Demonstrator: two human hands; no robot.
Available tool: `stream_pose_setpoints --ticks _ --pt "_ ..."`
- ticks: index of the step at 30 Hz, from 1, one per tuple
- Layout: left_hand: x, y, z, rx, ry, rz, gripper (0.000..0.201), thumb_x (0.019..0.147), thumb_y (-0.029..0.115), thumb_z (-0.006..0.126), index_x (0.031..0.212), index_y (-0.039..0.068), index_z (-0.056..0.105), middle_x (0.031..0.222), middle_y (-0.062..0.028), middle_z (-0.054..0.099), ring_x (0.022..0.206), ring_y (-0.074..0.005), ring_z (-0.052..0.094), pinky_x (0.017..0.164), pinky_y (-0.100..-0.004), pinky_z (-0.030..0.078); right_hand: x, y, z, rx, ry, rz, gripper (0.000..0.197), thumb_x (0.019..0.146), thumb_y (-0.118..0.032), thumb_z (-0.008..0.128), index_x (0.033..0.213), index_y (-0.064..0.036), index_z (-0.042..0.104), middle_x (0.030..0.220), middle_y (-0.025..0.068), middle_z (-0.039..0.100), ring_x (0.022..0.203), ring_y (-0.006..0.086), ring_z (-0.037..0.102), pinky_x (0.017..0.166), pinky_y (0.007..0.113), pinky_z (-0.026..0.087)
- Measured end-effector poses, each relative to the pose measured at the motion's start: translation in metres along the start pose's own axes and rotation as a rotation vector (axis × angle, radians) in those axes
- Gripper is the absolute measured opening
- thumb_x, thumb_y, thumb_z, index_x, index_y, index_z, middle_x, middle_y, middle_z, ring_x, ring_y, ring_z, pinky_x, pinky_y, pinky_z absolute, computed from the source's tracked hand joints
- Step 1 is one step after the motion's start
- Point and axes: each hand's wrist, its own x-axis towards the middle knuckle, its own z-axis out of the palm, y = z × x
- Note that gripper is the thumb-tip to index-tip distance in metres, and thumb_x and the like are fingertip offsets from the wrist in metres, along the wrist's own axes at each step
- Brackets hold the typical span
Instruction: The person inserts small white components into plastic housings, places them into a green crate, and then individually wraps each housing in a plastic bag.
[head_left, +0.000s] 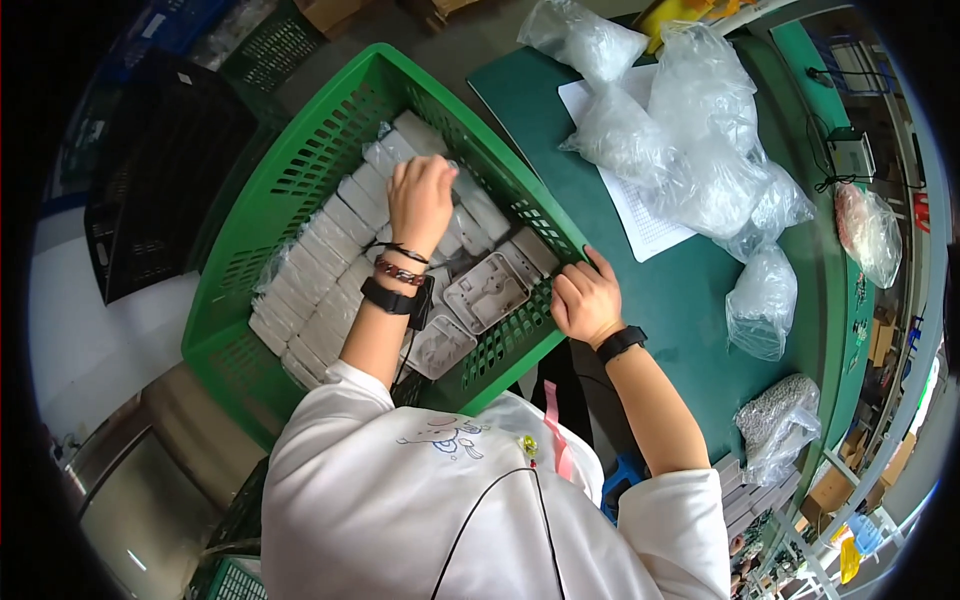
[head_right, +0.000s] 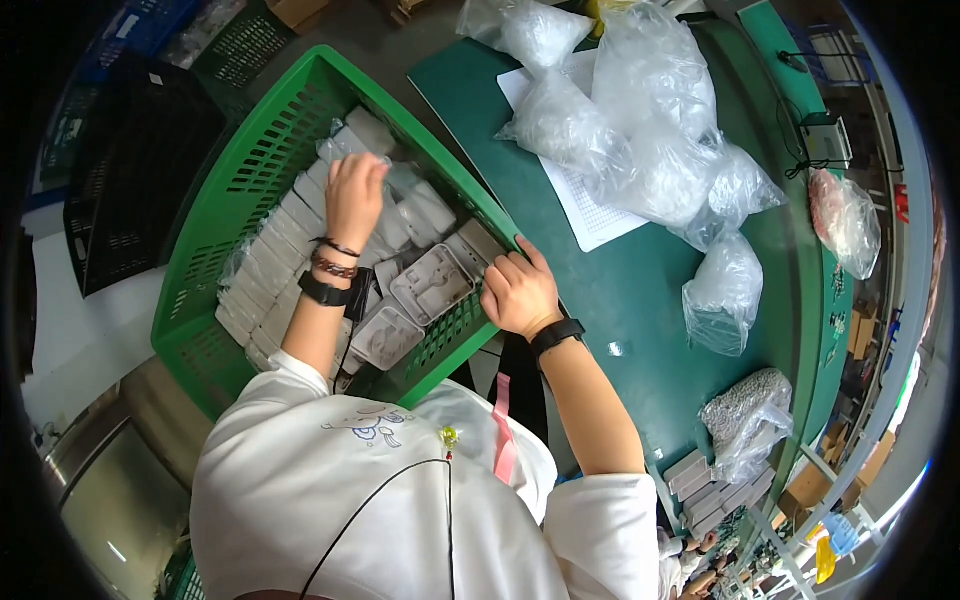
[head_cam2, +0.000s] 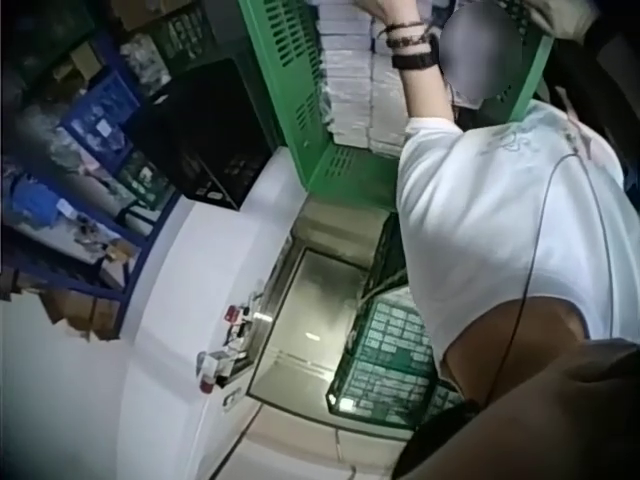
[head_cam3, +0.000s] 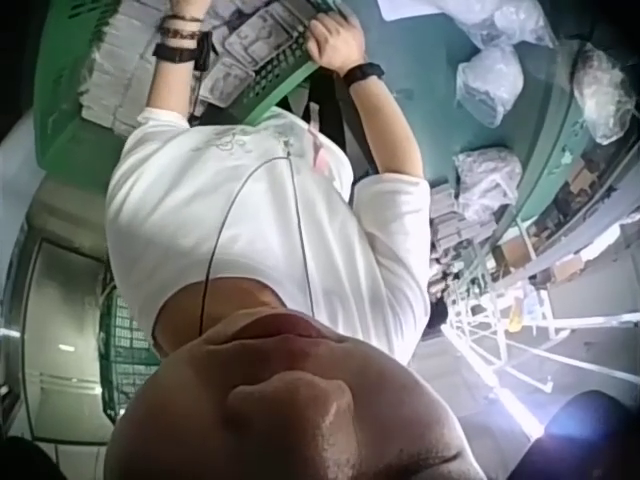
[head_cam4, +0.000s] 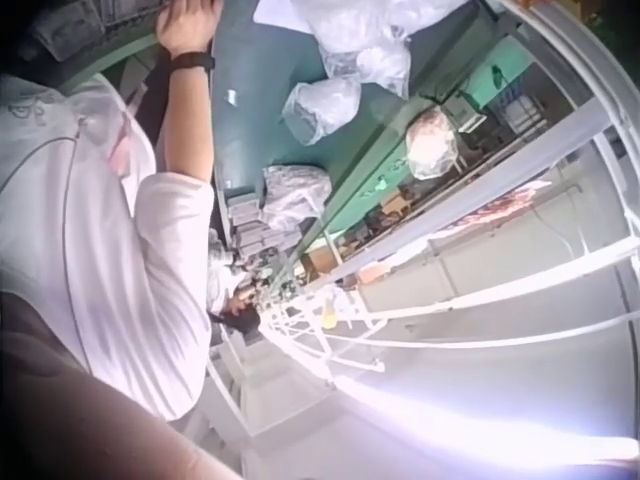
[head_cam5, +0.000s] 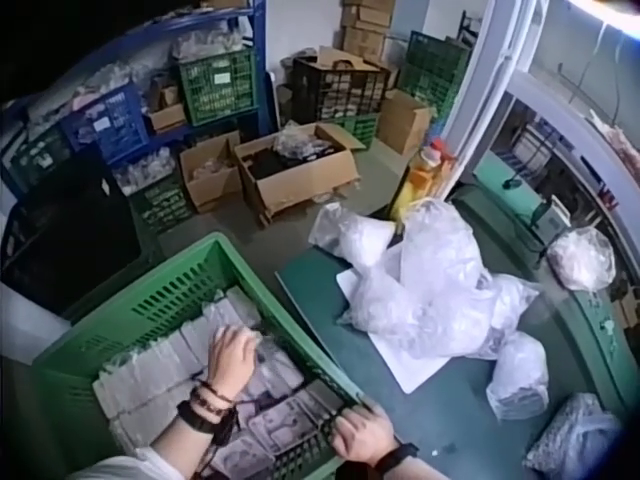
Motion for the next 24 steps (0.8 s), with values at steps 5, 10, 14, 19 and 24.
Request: stream_pose_setpoints --ticks 5,10,14,19,24 --pt "0.001 0.048 -0.034 -0.573 -0.38 -0.239 0.006 0.084 0.011 0.05 0.084 0.006 0.047 0.078 -0.0097 0.054 0.078 -0.0229 0.056 0.065 -0.0289 0.043 0.022 -0.036 0.013 0.097 0.325 0.376 0.016 0.069 -0.008 0.056 0.085 -0.0029 0.053 0.075 0.0094 0.056 0.074 0.029 0.054 0.093 0.043 0.031" --pt "0.002 0.072 -0.043 -1.154 -0.436 -0.058 0.007 0.082 0.007 0.052 0.084 0.004 0.046 0.081 -0.0097 0.055 0.073 -0.0238 0.056 0.067 -0.0281 0.044 0.054 -0.045 0.006 0.338 0.226 0.434 0.013 0.071 -0.007 0.055 0.083 -0.0032 0.051 0.073 0.009 0.054 0.071 0.0265 0.054 0.078 0.037 0.041" --pt "-0.017 0.018 0.013 -0.842 -0.312 -0.357 0.011 0.079 0.008 0.054 0.087 0.004 0.048 0.083 -0.009 0.054 0.078 -0.0177 0.054 0.069 -0.0278 0.045 -0.004 -0.025 -0.054 0.919 0.574 0.83 0.022 0.075 0.0 0.04 0.093 0.0021 0.053 0.087 0.0079 0.056 0.077 0.0175 0.054 0.067 0.028 0.044" --pt "-0.075 -0.029 0.066 0.127 -0.347 0.299 0.014 0.074 0.006 0.056 0.087 0.005 0.051 0.08 -0.0095 0.055 0.083 -0.0233 0.054 0.069 -0.0339 0.046 -0.055 -0.044 -0.129 0.936 0.742 0.882 0.024 0.081 -0.005 0.039 0.101 0.0022 0.052 0.099 0.0105 0.055 0.082 0.0141 0.053 0.071 0.023 0.041" --pt "-0.043 -0.015 0.05 0.044 -0.486 0.151 0.008 0.076 0.01 0.052 0.083 0.008 0.055 0.077 -0.0081 0.054 0.081 -0.0274 0.052 0.068 -0.0367 0.044 -0.1 -0.047 -0.122 0.924 0.665 1.09 0.023 0.084 -0.006 0.04 0.102 0.0021 0.051 0.1 0.0074 0.055 0.083 0.012 0.05 0.074 0.023 0.039"
